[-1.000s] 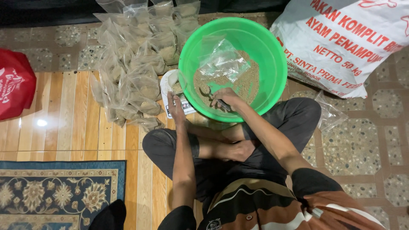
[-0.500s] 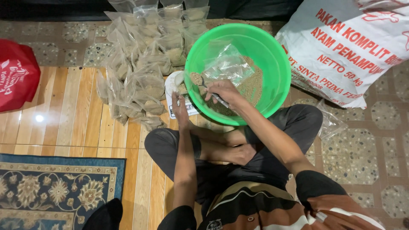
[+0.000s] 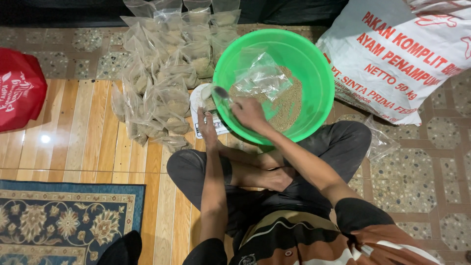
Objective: Scooping animal feed from a basin into small plastic bags and weighing them on a digital scale.
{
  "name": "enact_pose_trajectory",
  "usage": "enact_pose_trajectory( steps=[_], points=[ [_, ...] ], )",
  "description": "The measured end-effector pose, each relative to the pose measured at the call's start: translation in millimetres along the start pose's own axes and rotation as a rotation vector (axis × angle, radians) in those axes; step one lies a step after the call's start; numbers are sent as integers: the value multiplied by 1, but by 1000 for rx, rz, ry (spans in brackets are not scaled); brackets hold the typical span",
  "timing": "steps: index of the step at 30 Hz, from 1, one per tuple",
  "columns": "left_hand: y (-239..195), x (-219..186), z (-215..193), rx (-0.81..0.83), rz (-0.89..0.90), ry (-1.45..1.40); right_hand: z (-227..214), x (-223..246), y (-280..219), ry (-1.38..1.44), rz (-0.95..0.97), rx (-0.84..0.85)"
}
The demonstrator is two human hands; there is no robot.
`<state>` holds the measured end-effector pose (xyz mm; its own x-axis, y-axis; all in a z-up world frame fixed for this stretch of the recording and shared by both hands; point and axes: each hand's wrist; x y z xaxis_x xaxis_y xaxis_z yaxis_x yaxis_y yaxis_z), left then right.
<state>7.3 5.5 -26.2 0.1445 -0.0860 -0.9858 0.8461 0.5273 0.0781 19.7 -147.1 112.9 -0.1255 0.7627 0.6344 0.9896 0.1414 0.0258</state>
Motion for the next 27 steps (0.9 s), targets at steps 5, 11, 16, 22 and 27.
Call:
enact_pose_trajectory(
  steps=[5, 11, 16, 22, 27],
  points=[
    [-12, -47, 10, -14, -18, -115, -6, -47, -2, 17, 293, 114],
    [-8, -36, 7, -105, -43, -121, 44, -168, 20, -281, 455, 323],
    [-29, -41, 9, -312, 173, -45, 27, -154, 8, -461, 422, 439],
    [-103, -215, 89, -122, -364, -421, -53, -61, -33, 367, 365, 211],
    [-116, -212, 129, 542, -178, 3, -69, -43, -57, 553, 71, 231]
  ],
)
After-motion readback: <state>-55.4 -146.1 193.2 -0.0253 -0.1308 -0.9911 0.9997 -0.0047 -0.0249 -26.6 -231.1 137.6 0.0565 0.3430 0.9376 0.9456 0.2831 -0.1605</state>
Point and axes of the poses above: each hand's wrist, its own y-axis towards the middle knuckle, its own z-axis out of the palm, x = y × z, and after that the axes turned 6 degrees about -y, right-handed
